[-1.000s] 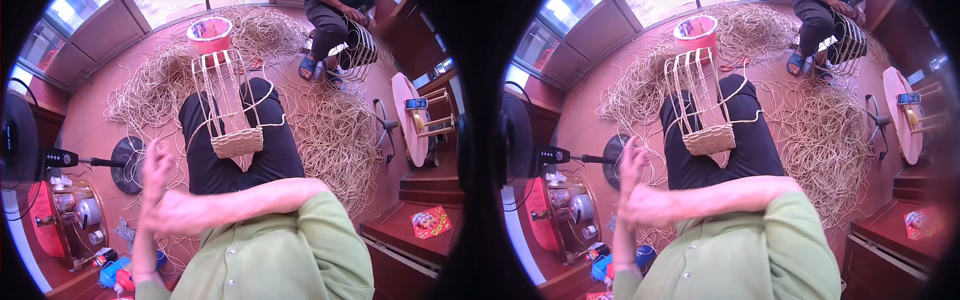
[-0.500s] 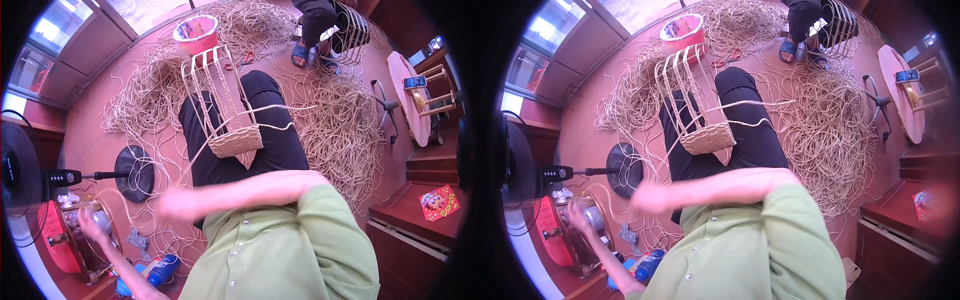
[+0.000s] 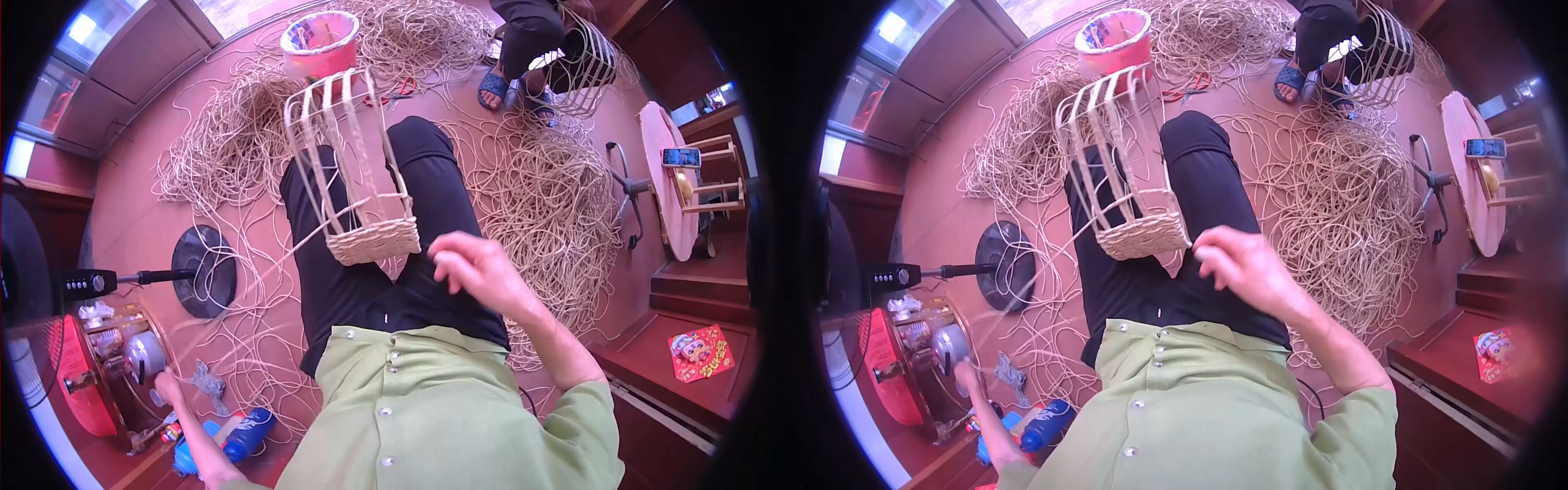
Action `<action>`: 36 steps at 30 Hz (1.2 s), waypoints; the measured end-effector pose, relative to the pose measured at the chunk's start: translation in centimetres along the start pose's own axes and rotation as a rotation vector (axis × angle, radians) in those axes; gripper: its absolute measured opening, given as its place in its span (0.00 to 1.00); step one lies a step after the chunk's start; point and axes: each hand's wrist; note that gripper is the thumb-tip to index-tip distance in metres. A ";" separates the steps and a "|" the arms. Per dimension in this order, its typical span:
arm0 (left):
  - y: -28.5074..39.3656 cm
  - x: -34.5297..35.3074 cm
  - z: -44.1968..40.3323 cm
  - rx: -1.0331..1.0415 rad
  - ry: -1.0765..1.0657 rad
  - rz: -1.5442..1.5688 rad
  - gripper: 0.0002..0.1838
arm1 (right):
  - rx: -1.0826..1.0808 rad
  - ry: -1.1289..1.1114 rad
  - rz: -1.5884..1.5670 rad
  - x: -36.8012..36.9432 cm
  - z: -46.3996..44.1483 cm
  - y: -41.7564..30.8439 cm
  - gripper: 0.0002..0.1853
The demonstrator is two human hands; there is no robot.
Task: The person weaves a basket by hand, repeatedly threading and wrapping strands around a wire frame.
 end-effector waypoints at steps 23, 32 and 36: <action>45.0 -27.9 19.1 0.546 -0.375 1.525 0.05 | -0.163 0.343 -0.638 4.5 -5.9 3.0 0.01; 38.9 -26.6 16.0 0.726 -0.372 1.410 0.05 | -0.788 0.527 0.065 4.5 -5.1 1.6 0.16; 40.1 -25.8 14.7 0.838 -0.326 1.382 0.09 | -0.859 0.551 0.291 4.8 -4.3 2.0 0.22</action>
Point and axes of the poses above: each hand's wrist, its own z-axis away from the middle knuckle, its own x-axis out of the palm, y = z × x, and after that the axes turned 12 degrees about y, right-handed
